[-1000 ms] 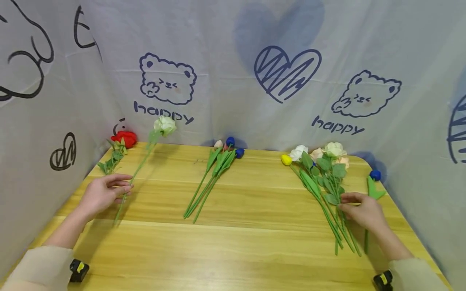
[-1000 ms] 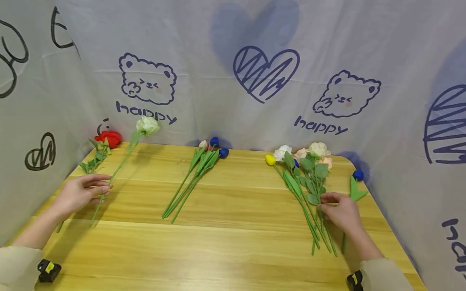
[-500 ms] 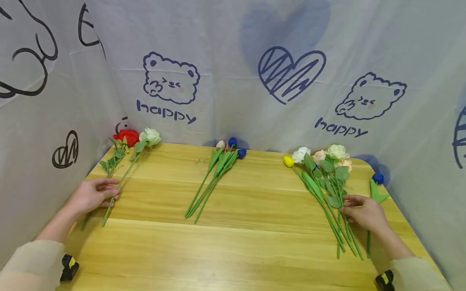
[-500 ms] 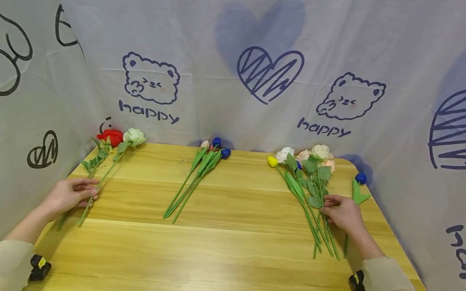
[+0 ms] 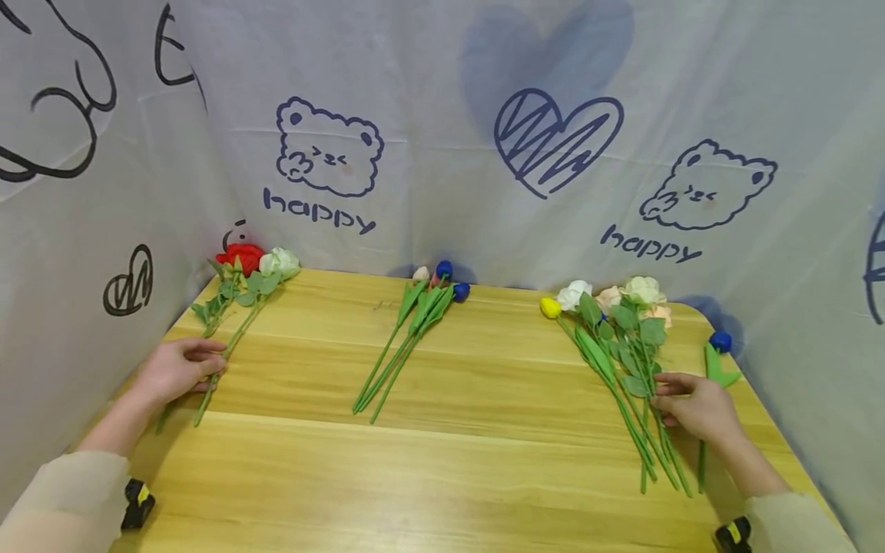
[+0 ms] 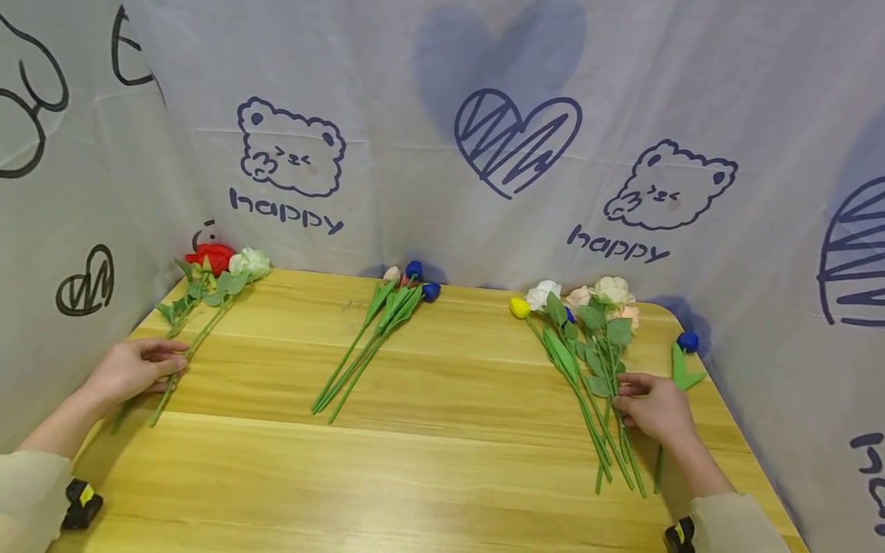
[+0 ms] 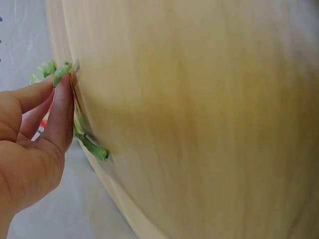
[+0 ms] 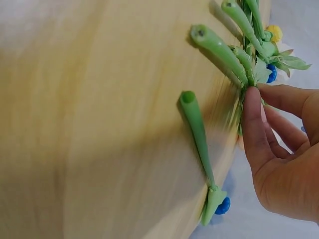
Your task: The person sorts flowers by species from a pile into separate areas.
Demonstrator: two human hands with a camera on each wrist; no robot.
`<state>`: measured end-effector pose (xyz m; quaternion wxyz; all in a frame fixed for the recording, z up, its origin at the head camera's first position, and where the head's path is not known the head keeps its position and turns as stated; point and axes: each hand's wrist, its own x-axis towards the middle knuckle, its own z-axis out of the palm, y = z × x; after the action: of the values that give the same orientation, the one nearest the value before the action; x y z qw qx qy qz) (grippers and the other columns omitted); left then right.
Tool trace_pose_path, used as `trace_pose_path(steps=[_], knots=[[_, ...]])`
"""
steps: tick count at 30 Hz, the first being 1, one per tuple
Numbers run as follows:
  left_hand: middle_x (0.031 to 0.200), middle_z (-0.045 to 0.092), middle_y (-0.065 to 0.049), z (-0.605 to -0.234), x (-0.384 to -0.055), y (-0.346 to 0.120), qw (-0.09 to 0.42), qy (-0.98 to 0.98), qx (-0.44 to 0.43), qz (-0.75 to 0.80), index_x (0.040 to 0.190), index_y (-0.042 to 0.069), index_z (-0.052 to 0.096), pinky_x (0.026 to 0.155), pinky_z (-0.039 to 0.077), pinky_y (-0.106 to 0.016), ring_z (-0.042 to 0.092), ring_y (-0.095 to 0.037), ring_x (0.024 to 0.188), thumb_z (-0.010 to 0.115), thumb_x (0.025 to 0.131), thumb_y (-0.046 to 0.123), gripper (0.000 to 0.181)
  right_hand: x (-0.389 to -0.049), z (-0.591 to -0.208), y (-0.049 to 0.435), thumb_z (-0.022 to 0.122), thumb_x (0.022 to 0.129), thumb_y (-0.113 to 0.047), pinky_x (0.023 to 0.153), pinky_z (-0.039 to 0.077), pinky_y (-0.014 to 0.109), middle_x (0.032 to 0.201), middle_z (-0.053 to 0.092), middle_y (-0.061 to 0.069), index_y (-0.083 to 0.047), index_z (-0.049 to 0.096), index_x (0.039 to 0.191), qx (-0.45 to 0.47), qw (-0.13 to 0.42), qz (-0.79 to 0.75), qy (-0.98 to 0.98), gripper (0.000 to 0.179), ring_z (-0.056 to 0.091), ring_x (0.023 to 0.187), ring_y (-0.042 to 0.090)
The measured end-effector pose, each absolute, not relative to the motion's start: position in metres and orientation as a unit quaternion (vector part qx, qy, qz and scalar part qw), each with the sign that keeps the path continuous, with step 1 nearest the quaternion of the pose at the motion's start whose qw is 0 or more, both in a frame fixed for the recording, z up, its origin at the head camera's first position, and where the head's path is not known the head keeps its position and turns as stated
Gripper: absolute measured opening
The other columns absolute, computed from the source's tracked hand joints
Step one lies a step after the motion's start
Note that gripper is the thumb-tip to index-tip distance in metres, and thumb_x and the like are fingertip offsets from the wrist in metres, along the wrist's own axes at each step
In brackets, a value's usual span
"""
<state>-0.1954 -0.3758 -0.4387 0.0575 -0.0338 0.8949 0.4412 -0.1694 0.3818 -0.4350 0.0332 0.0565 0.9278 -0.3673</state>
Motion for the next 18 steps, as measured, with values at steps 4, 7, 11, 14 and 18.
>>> trace_pose_path(steps=[4, 7, 11, 14, 18], knots=[[0.111, 0.072, -0.024, -0.439, -0.1955, -0.3749, 0.051, 0.898, -0.036, 0.436, 0.139, -0.018, 0.051, 0.07, 0.063, -0.027, 0.068, -0.003, 0.08, 0.061, 0.105, 0.011, 0.046, -0.1684, -0.435, 0.3829, 0.07, 0.098, -0.009, 0.064, 0.064, 0.033, 0.116, 0.066, 0.031, 0.015, 0.053, 0.141, 0.059, 0.031, -0.369, 0.927, 0.053, 0.073, 0.073, 0.021], [0.11, 0.072, -0.024, -0.4398, -0.1964, -0.3747, 0.044, 0.904, -0.033, 0.425, 0.137, -0.019, 0.053, 0.07, 0.063, -0.027, 0.067, -0.003, 0.079, 0.064, 0.104, 0.011, 0.046, -0.1678, -0.436, 0.3835, 0.07, 0.099, -0.009, 0.064, 0.064, 0.034, 0.118, 0.065, 0.031, 0.014, 0.052, 0.143, 0.063, 0.031, -0.374, 0.925, 0.053, 0.074, 0.074, 0.021], [0.109, 0.072, -0.026, -0.4402, -0.197, -0.3746, 0.036, 0.91, -0.029, 0.411, 0.134, -0.019, 0.055, 0.068, 0.062, -0.027, 0.067, -0.004, 0.078, 0.066, 0.102, 0.01, 0.044, -0.1669, -0.436, 0.384, 0.068, 0.1, -0.009, 0.066, 0.064, 0.034, 0.121, 0.064, 0.032, 0.013, 0.05, 0.145, 0.067, 0.032, -0.385, 0.92, 0.054, 0.074, 0.078, 0.021], [0.11, 0.072, -0.027, -0.4398, -0.1967, -0.3741, 0.035, 0.912, -0.03, 0.409, 0.134, -0.02, 0.055, 0.068, 0.062, -0.027, 0.067, -0.004, 0.078, 0.065, 0.102, 0.009, 0.044, -0.1653, -0.4347, 0.3835, 0.066, 0.1, -0.01, 0.067, 0.064, 0.034, 0.123, 0.063, 0.031, 0.012, 0.048, 0.147, 0.071, 0.032, -0.396, 0.915, 0.055, 0.073, 0.08, 0.02], [0.111, 0.072, -0.028, -0.4389, -0.1963, -0.3733, 0.036, 0.913, -0.033, 0.406, 0.133, -0.02, 0.055, 0.068, 0.062, -0.026, 0.068, -0.005, 0.079, 0.065, 0.102, 0.008, 0.043, -0.1635, -0.4347, 0.3828, 0.065, 0.101, -0.01, 0.069, 0.064, 0.034, 0.125, 0.061, 0.03, 0.01, 0.048, 0.149, 0.078, 0.029, -0.414, 0.906, 0.055, 0.072, 0.081, 0.018]])
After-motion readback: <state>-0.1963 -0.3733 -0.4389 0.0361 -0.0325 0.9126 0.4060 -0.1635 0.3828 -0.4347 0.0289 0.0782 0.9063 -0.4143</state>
